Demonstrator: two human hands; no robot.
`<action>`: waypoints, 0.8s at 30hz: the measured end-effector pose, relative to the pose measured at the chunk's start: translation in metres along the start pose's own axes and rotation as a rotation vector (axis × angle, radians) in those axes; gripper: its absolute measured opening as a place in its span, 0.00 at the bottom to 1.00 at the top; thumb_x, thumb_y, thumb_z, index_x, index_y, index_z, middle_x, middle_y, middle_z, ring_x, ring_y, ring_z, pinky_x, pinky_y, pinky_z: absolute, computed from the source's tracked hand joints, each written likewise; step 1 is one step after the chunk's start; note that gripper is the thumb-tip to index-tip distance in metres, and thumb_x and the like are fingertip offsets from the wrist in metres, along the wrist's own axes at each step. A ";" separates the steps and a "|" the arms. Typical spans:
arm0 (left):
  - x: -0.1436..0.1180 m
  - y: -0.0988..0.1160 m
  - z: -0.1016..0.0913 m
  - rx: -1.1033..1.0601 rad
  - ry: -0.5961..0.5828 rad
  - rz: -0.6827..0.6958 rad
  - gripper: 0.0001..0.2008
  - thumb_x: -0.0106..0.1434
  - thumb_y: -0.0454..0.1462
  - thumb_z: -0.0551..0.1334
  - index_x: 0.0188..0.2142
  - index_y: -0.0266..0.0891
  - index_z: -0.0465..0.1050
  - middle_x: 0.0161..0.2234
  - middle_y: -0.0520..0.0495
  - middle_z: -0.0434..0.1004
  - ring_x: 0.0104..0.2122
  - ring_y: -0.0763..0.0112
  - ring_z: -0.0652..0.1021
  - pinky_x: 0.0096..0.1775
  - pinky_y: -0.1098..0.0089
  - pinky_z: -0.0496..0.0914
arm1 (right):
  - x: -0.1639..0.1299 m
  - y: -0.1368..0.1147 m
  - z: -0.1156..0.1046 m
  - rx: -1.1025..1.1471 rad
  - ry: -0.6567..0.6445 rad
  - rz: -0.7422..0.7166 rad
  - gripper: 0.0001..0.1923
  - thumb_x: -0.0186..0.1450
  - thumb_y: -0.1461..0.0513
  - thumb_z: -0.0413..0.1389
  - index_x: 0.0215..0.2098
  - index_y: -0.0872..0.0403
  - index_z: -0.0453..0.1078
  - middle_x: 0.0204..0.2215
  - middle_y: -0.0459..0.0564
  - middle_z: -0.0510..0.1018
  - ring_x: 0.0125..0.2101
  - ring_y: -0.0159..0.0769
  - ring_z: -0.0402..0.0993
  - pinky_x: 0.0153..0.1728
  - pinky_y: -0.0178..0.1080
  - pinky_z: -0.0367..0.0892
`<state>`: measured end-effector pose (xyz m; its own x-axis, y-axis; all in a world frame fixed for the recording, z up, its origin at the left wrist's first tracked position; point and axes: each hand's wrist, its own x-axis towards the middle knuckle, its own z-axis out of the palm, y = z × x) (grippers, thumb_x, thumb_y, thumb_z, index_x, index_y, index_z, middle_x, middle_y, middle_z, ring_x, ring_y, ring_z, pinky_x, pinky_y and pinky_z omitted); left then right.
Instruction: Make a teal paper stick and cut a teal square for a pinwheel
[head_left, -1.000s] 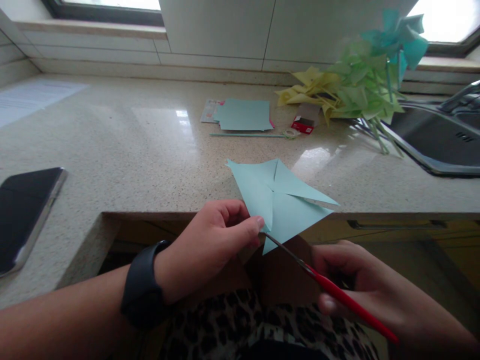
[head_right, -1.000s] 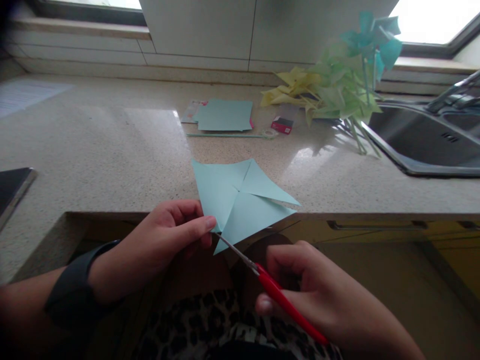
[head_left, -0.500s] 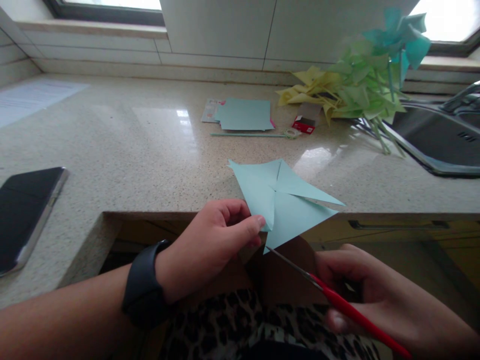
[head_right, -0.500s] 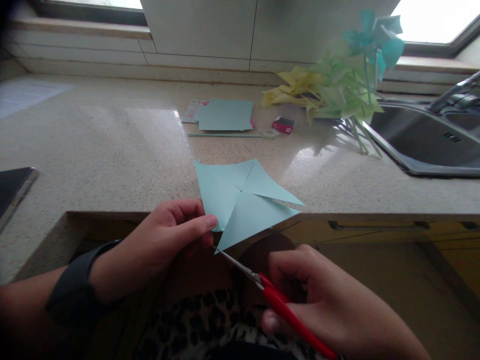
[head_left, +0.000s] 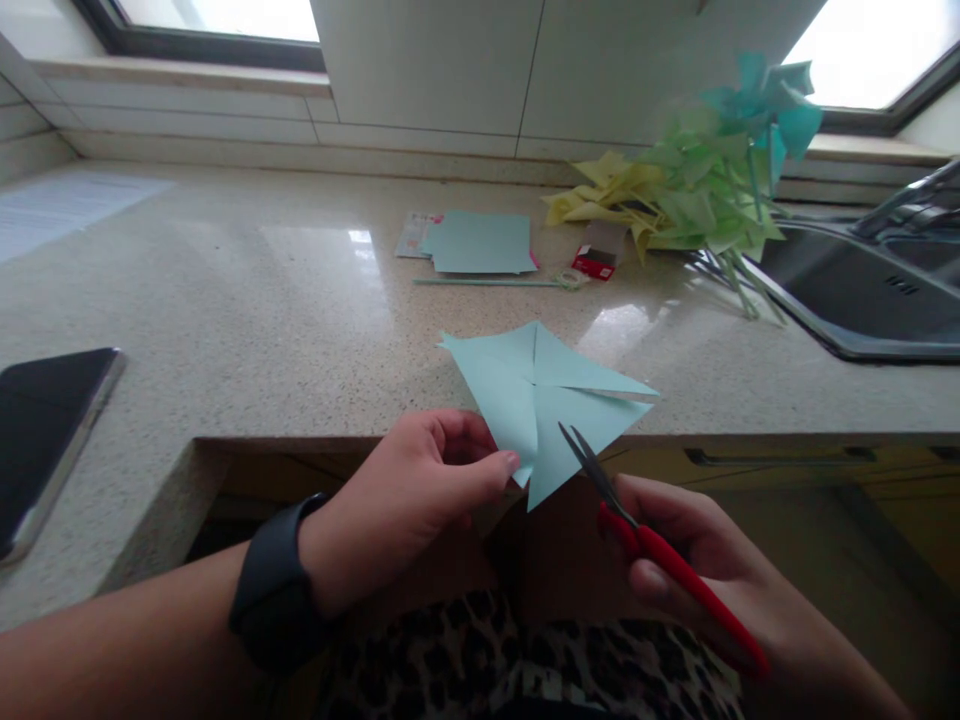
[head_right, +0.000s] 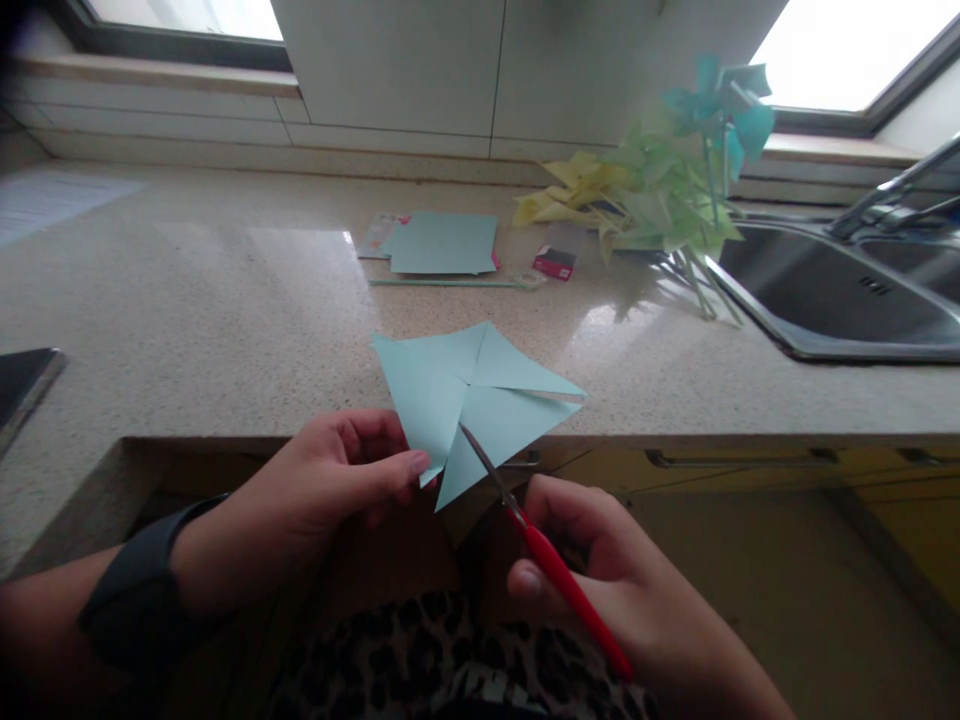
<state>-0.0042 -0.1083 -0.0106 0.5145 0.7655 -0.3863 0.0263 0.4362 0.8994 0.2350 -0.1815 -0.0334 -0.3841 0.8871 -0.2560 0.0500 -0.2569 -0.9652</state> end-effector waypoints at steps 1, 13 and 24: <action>0.000 0.000 0.000 -0.001 0.004 0.006 0.10 0.61 0.39 0.70 0.37 0.33 0.77 0.31 0.50 0.79 0.25 0.79 0.71 0.24 0.79 0.63 | 0.000 0.001 0.000 0.033 -0.008 0.018 0.16 0.63 0.49 0.63 0.35 0.52 0.69 0.30 0.46 0.67 0.30 0.33 0.63 0.30 0.32 0.64; 0.000 -0.008 0.002 -0.017 -0.033 0.076 0.09 0.60 0.33 0.69 0.41 0.34 0.77 0.38 0.44 0.83 0.36 0.69 0.79 0.38 0.72 0.71 | 0.003 0.006 0.009 -0.021 0.019 0.040 0.18 0.62 0.48 0.63 0.39 0.53 0.72 0.30 0.48 0.70 0.30 0.36 0.65 0.30 0.36 0.65; -0.001 0.003 -0.002 0.065 0.020 0.046 0.06 0.61 0.37 0.66 0.37 0.36 0.75 0.24 0.53 0.76 0.18 0.81 0.69 0.20 0.80 0.61 | 0.000 0.006 0.002 -0.036 0.334 -0.084 0.17 0.63 0.48 0.64 0.33 0.53 0.71 0.22 0.42 0.64 0.21 0.27 0.58 0.21 0.31 0.54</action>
<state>-0.0064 -0.1067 -0.0085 0.4995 0.7933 -0.3481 0.0589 0.3698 0.9272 0.2329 -0.1837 -0.0395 -0.0652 0.9826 -0.1737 0.0663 -0.1695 -0.9833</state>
